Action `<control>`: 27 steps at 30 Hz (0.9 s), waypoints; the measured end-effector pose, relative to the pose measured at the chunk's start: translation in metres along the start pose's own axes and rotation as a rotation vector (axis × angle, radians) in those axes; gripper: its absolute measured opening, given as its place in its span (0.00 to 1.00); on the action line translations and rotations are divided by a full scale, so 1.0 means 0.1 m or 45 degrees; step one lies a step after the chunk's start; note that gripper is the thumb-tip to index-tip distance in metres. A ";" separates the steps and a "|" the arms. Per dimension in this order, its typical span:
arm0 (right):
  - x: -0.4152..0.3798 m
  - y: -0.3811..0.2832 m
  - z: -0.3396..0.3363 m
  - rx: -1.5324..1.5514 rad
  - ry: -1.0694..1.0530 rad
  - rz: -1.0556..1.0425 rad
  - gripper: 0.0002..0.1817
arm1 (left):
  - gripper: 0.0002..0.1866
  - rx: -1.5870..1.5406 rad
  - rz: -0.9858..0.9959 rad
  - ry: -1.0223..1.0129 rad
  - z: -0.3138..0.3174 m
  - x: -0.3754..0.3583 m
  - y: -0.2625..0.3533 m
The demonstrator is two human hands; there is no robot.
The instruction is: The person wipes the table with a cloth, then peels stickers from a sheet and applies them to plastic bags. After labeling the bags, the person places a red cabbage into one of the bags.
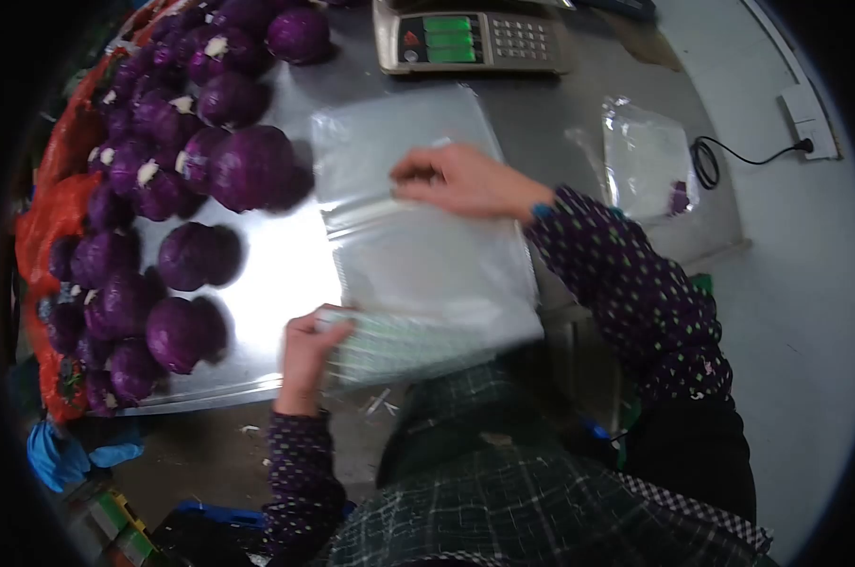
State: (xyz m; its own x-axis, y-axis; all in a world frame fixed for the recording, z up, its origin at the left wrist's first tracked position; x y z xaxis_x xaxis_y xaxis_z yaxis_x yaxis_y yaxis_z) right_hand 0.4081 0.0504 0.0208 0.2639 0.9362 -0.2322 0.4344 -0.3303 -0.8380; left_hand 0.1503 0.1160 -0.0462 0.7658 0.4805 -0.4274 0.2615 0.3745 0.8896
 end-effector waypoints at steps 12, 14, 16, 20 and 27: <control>-1.19 0.09 0.31 0.261 -0.115 0.345 0.15 | 0.05 -0.213 0.348 0.431 -0.37 -0.25 0.33; -1.33 0.11 0.37 0.208 -0.167 0.356 0.12 | 0.05 -0.175 0.421 0.420 -0.37 -0.33 0.36; -1.41 0.11 0.39 0.107 -0.171 0.282 0.12 | 0.04 0.043 0.491 0.417 -0.36 -0.43 0.39; -1.31 -0.28 0.35 -0.019 0.096 -0.111 0.13 | 0.04 0.017 0.511 0.364 -0.19 -0.49 0.45; -1.36 0.03 0.74 0.639 -0.166 0.405 0.15 | 0.04 0.160 0.465 0.420 -0.20 -0.58 0.43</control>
Point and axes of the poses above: each hand's wrist, its own x-axis towards the middle knuckle, its own z-axis out of the palm, y = z × x, the point moved 7 cm from there along x, towards the middle knuckle, and after that the axes turned 6 degrees about z, right-handed, at the moved point
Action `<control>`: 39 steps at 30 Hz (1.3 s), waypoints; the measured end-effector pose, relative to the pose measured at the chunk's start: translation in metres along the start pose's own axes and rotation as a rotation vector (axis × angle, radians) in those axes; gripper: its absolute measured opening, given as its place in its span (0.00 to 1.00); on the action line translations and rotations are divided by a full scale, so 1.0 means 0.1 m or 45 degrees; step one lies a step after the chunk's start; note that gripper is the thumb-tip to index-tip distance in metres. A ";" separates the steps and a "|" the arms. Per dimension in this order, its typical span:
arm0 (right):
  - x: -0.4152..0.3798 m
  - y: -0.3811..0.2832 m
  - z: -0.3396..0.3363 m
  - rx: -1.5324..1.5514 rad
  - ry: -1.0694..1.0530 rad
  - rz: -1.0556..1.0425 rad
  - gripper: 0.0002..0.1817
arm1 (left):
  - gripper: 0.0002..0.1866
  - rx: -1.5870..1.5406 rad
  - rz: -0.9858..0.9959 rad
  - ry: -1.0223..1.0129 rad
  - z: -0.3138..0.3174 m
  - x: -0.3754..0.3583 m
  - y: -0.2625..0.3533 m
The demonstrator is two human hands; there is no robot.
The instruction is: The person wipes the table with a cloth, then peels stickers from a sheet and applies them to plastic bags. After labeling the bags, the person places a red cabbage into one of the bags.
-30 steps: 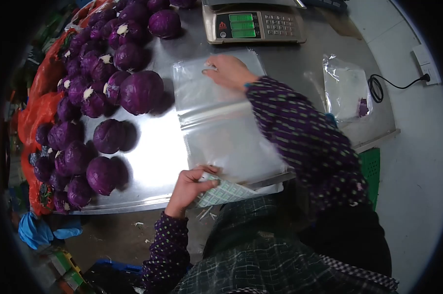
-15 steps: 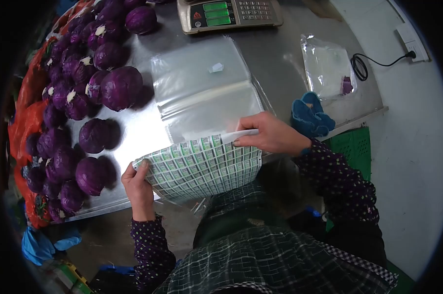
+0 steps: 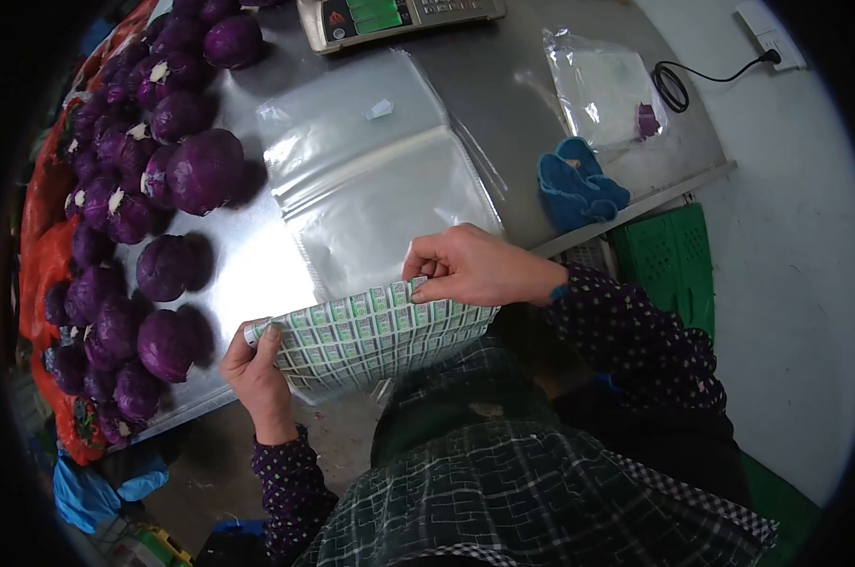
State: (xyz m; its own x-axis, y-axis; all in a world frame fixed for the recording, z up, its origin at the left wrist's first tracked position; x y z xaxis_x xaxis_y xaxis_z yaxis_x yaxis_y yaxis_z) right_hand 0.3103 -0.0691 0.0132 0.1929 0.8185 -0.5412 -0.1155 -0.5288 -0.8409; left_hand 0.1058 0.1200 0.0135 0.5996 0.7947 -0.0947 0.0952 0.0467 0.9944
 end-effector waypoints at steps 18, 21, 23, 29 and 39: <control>0.23 -0.35 0.30 -0.849 0.152 -0.397 0.07 | 0.04 0.026 -0.181 -0.061 0.23 -0.03 -0.03; 0.22 -0.36 0.27 -0.814 0.215 -0.368 0.06 | 0.10 0.001 -0.160 -0.060 0.25 -0.01 -0.06; 0.27 -0.39 0.30 -0.791 0.201 -0.341 0.05 | 0.11 0.006 -0.122 -0.066 0.26 0.02 -0.07; 0.15 -0.30 0.25 -0.800 0.336 -0.454 0.05 | 0.12 0.028 -0.251 -0.025 0.31 0.02 -0.06; 0.05 -0.03 -0.10 -0.151 0.445 -0.228 0.04 | 0.03 -0.035 -0.336 -0.134 0.37 0.15 -0.30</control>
Point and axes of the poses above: each hand's wrist, its own x-axis towards the middle knuckle, its own z-axis out of the palm, y = z × x, the point moved 7 cm from there along x, towards the middle knuckle, and after that the axes turned 6 degrees about z, right-handed, at the moved point
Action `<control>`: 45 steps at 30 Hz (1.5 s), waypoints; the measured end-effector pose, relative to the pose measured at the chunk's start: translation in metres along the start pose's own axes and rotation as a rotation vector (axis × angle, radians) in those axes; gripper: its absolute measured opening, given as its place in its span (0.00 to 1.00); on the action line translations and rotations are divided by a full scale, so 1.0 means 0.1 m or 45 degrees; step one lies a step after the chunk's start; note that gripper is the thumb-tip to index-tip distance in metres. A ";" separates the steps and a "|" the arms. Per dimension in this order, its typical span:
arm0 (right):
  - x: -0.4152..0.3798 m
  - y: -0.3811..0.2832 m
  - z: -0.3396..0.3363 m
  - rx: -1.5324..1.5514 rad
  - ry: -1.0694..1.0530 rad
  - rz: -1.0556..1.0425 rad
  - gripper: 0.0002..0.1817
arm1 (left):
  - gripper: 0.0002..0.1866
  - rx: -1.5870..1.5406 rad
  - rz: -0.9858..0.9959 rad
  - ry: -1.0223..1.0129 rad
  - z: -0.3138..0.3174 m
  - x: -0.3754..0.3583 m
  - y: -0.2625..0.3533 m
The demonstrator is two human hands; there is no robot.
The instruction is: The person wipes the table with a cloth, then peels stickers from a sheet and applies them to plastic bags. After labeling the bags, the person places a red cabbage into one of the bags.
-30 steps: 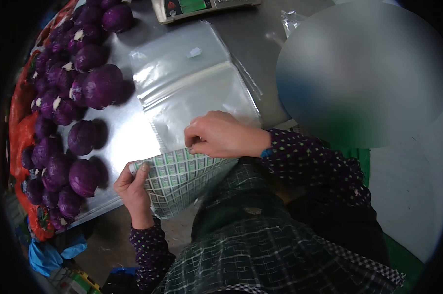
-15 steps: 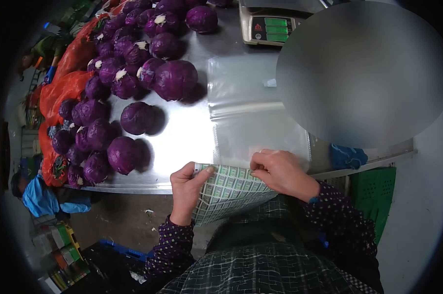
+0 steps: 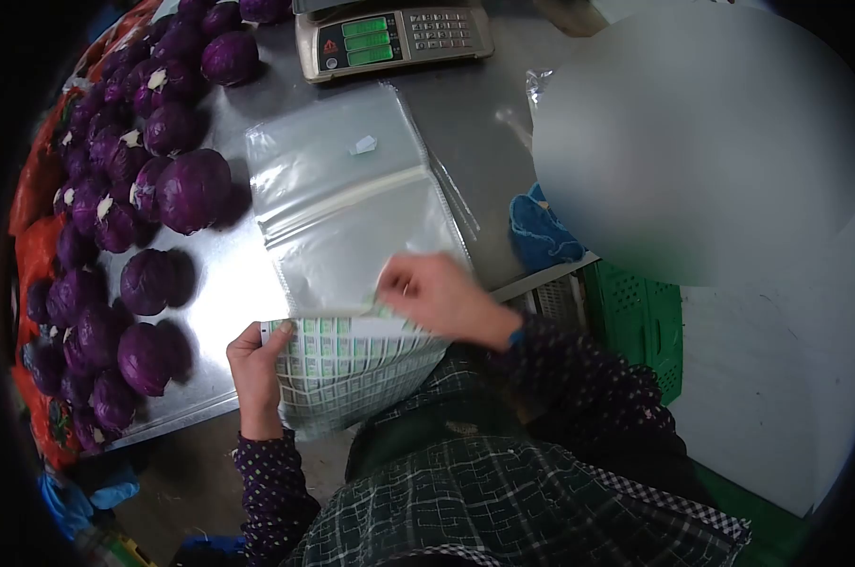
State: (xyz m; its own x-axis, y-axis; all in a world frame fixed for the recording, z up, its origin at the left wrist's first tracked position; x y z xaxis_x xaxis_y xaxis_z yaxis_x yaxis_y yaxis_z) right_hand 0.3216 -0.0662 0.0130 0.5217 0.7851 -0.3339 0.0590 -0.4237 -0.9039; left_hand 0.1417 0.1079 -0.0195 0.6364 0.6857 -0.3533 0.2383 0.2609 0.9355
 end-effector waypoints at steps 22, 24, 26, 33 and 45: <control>0.60 0.30 -0.17 -0.322 -0.107 0.069 0.06 | 0.14 0.259 0.316 -0.740 0.76 -0.08 -0.04; 1.09 -0.03 -0.81 0.165 0.103 -0.164 0.03 | 0.14 0.340 0.294 -0.717 0.67 0.03 -0.27; 1.13 -0.39 -1.44 0.615 0.373 -0.347 0.07 | 0.15 0.373 0.185 -0.692 0.62 0.06 -0.38; 0.81 0.52 -0.41 -0.196 0.477 0.142 0.15 | 0.10 0.389 0.180 -0.631 0.61 0.04 -0.33; 0.48 0.43 -0.04 -0.707 0.064 -0.181 0.10 | 0.10 0.248 0.130 -0.953 0.76 -0.30 0.01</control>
Point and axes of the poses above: each hand's wrist, its own x-axis towards the middle knuckle, its own z-axis out of the palm, y = z × x, the point moved 7 cm from there along x, towards the middle knuckle, and after that the axes turned 6 degrees about z, right-handed, at the moved point
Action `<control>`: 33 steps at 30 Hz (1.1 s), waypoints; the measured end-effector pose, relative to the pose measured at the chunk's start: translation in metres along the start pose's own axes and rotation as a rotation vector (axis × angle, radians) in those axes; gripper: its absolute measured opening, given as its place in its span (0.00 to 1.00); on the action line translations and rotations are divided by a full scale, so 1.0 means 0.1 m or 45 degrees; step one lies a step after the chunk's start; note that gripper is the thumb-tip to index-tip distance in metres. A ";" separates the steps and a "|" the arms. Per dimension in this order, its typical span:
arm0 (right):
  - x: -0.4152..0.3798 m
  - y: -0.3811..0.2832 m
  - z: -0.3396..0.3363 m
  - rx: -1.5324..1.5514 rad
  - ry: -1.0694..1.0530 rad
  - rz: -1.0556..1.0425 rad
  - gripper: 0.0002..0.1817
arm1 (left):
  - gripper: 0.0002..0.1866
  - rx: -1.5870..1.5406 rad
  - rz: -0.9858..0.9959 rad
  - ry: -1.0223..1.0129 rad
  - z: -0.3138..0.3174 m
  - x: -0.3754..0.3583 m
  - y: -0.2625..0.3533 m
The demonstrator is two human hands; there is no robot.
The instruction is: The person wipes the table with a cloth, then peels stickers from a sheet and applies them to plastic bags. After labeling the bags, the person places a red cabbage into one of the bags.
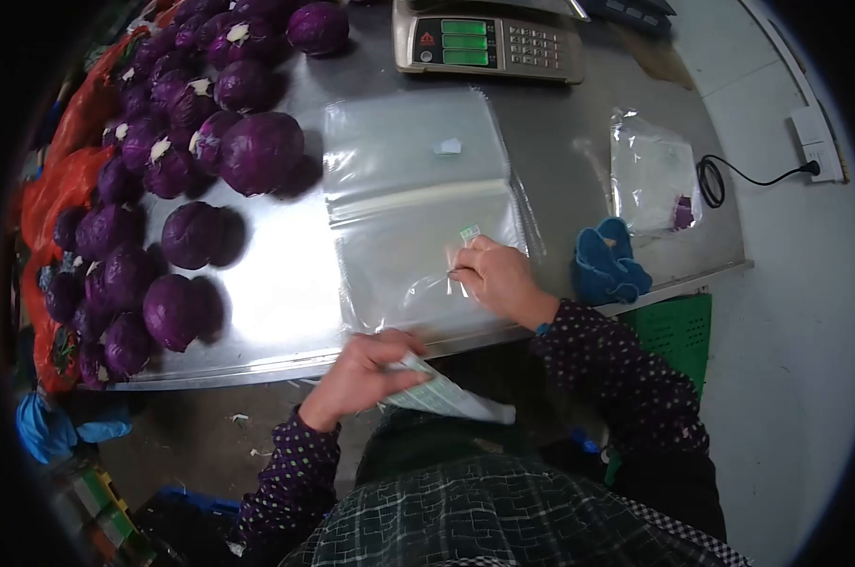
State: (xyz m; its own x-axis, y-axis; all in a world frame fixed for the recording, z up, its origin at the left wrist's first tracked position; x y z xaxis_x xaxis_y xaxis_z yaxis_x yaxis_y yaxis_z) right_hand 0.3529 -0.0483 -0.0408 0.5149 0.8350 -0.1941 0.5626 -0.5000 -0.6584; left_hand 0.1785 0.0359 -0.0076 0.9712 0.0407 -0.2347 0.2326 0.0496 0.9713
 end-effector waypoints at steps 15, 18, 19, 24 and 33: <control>0.43 0.22 -0.27 0.036 0.326 0.162 0.17 | 0.16 0.081 -0.009 0.232 -0.24 0.15 -0.49; 0.38 0.23 -0.64 -0.501 0.329 0.194 0.22 | 0.14 0.087 -0.030 0.235 -0.24 0.15 -0.49; 0.28 0.20 -0.57 -0.500 0.307 0.036 0.27 | 0.14 0.084 -0.015 0.251 -0.27 0.18 -0.48; 0.03 -0.08 0.02 -0.185 -0.034 -0.094 0.17 | 0.09 -0.042 -0.026 0.153 -0.18 0.03 -0.29; 0.17 -0.12 -0.07 0.061 -0.206 -0.017 0.10 | 0.09 0.079 0.133 0.157 -0.13 0.20 -0.08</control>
State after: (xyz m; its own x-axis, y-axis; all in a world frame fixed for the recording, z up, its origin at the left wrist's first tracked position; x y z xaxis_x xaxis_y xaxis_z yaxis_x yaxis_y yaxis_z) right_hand 0.3599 -0.0294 -0.0313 0.3943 0.8696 -0.2972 0.5352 -0.4802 -0.6949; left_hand 0.1956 0.0489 -0.0210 0.9775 0.1646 -0.1317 0.1372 -0.0225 0.9903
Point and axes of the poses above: each hand's wrist, its own x-axis towards the middle knuckle, its own z-axis out of the palm, y = z × x, the point moved 7 cm from there along x, towards the middle knuckle, and after that the axes turned 6 degrees about z, right-handed, at the moved point
